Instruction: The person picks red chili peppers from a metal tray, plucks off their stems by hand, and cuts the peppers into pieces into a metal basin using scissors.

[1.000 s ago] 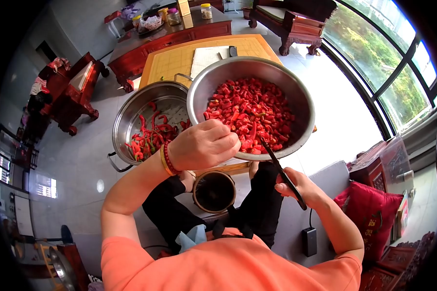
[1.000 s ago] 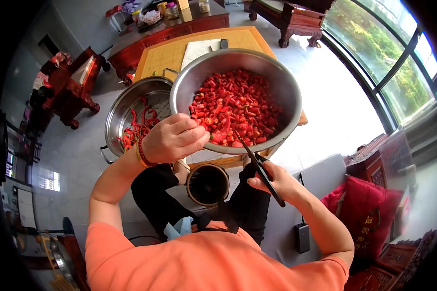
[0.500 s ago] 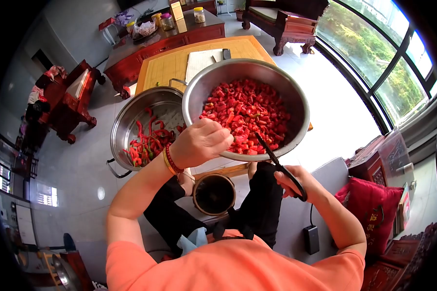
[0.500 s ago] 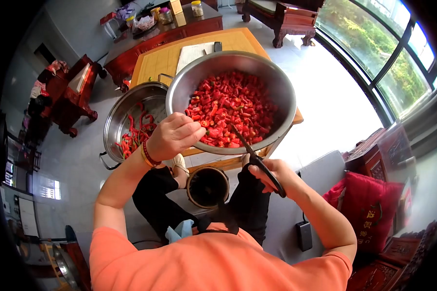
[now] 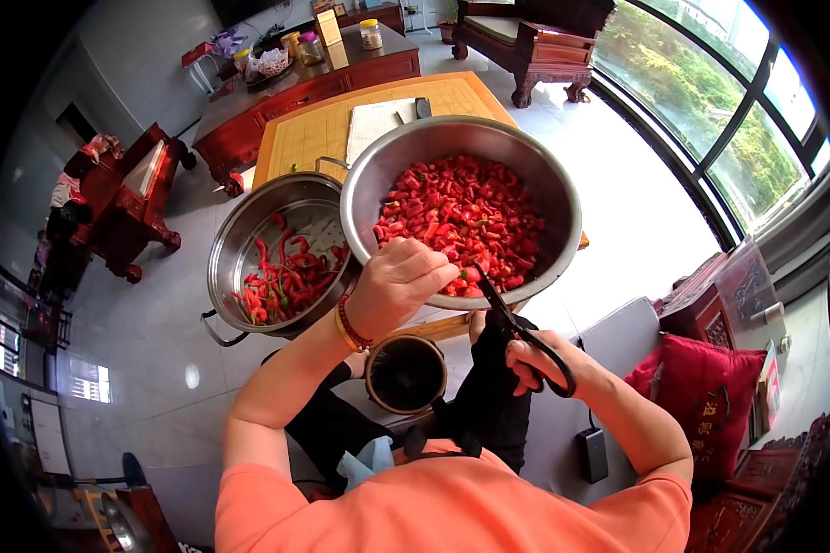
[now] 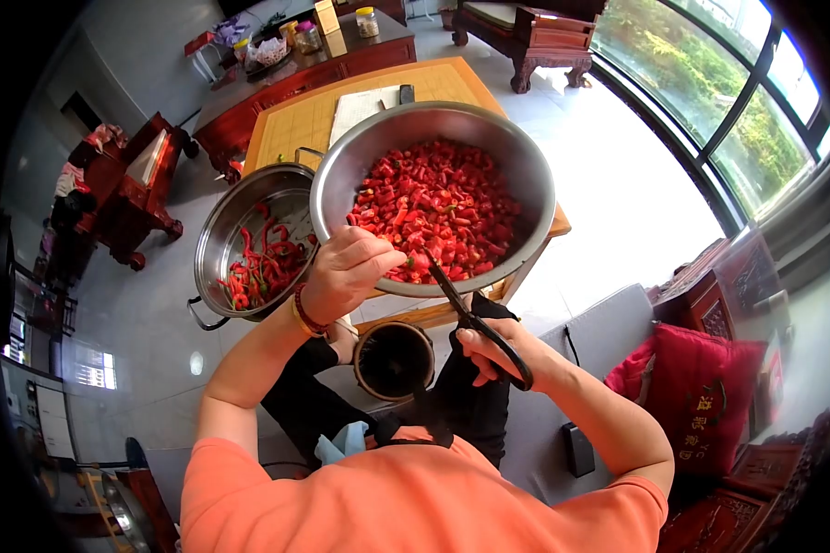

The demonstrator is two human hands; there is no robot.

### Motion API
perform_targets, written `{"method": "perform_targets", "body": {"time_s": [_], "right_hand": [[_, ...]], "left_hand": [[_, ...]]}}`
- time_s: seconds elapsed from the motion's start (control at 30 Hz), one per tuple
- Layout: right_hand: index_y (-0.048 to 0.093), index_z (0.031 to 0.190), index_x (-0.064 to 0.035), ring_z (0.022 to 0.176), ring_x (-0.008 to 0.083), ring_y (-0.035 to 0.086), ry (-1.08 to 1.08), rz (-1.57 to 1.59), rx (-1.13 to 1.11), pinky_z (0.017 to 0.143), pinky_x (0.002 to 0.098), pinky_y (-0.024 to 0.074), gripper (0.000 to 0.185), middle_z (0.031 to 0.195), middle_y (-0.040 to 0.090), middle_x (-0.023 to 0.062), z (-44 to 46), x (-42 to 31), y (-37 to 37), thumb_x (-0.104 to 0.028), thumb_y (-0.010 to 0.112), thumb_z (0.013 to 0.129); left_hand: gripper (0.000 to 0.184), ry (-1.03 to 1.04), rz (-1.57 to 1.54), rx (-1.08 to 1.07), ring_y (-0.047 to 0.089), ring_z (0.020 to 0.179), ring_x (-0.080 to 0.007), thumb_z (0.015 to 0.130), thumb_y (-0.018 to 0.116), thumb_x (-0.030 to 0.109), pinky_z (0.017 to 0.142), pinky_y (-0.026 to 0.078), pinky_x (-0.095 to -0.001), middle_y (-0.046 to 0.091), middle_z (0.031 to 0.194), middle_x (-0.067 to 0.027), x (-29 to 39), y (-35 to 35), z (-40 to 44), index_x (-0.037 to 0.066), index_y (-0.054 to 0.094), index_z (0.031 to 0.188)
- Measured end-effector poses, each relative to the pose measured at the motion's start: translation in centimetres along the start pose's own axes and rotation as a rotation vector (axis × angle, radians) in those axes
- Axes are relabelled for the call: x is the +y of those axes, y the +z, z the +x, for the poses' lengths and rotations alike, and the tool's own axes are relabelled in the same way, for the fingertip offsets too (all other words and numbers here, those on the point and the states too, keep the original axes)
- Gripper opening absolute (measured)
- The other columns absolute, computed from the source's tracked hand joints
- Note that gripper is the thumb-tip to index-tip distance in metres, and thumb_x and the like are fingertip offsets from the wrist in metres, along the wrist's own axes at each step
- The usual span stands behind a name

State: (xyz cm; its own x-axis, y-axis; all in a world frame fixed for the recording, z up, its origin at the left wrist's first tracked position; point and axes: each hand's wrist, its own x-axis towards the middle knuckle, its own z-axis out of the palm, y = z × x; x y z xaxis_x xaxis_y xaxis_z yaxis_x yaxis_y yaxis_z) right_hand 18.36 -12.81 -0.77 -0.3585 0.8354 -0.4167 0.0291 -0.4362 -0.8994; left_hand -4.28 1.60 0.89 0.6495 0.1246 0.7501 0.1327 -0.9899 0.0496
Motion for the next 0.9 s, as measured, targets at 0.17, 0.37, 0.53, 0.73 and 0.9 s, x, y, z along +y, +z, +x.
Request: {"method": "perform_targets", "body": {"time_s": [0.17, 0.37, 0.53, 0.73, 0.9], "right_hand": [[0.053, 0.084, -0.0023, 0.050, 0.0099, 0.048, 0.011, -0.039, 0.031, 0.058, 0.0301, 0.0536, 0.046, 0.055, 0.046, 0.0021, 0.1, 0.7, 0.0, -0.046, 0.043, 0.092], [0.051, 0.087, -0.0001, 0.060, 0.0094, 0.048, 0.017, 0.169, 0.035, 0.062, 0.0254, 0.0497, 0.048, 0.069, 0.047, 0.0026, 0.4, 2.9, 0.9, -0.048, 0.046, 0.091], [0.050, 0.093, -0.0010, 0.064, 0.0108, 0.048, -0.044, 0.113, 0.024, 0.065, 0.0280, 0.0504, 0.045, 0.074, 0.047, 0.0036, 0.7, 2.0, 1.6, -0.046, 0.046, 0.091], [0.048, 0.082, -0.0024, 0.067, 0.0099, 0.046, -0.039, 0.090, 0.042, 0.064, 0.0267, 0.0496, 0.046, 0.072, 0.044, 0.0021, 0.9, 1.7, 1.2, -0.047, 0.050, 0.089], [0.048, 0.080, -0.0029, 0.064, 0.0087, 0.046, -0.012, 0.071, 0.122, 0.063, 0.0267, 0.0499, 0.046, 0.070, 0.045, 0.0019, 0.5, 0.9, 1.6, -0.048, 0.050, 0.089]], "left_hand": [[0.021, -0.031, 0.035, 0.017, 0.056, 0.074, -0.0207, 0.067, 0.065, -0.001, 0.067, 0.044, -0.0320, 0.059, 0.083, -0.0037, -0.1, 1.0, -0.3, 0.006, 0.064, 0.087], [0.020, -0.208, 0.153, 0.146, 0.054, 0.069, -0.0201, 0.067, 0.069, -0.001, 0.065, 0.040, -0.0331, 0.055, 0.075, -0.0027, 0.4, 2.6, -0.4, 0.009, 0.058, 0.081], [0.020, -0.235, 0.142, 0.082, 0.054, 0.069, -0.0218, 0.067, 0.069, 0.001, 0.065, 0.039, -0.0346, 0.054, 0.074, -0.0036, 1.7, 3.4, 0.1, 0.008, 0.058, 0.082], [0.018, -0.206, 0.144, 0.053, 0.054, 0.071, -0.0221, 0.069, 0.068, 0.002, 0.067, 0.040, -0.0350, 0.054, 0.075, -0.0035, 2.2, 3.6, 0.3, 0.008, 0.059, 0.083], [0.018, -0.204, 0.095, 0.035, 0.054, 0.073, -0.0219, 0.070, 0.067, 0.001, 0.069, 0.040, -0.0342, 0.056, 0.077, -0.0032, 2.1, 3.6, 0.2, 0.008, 0.061, 0.085]]}}
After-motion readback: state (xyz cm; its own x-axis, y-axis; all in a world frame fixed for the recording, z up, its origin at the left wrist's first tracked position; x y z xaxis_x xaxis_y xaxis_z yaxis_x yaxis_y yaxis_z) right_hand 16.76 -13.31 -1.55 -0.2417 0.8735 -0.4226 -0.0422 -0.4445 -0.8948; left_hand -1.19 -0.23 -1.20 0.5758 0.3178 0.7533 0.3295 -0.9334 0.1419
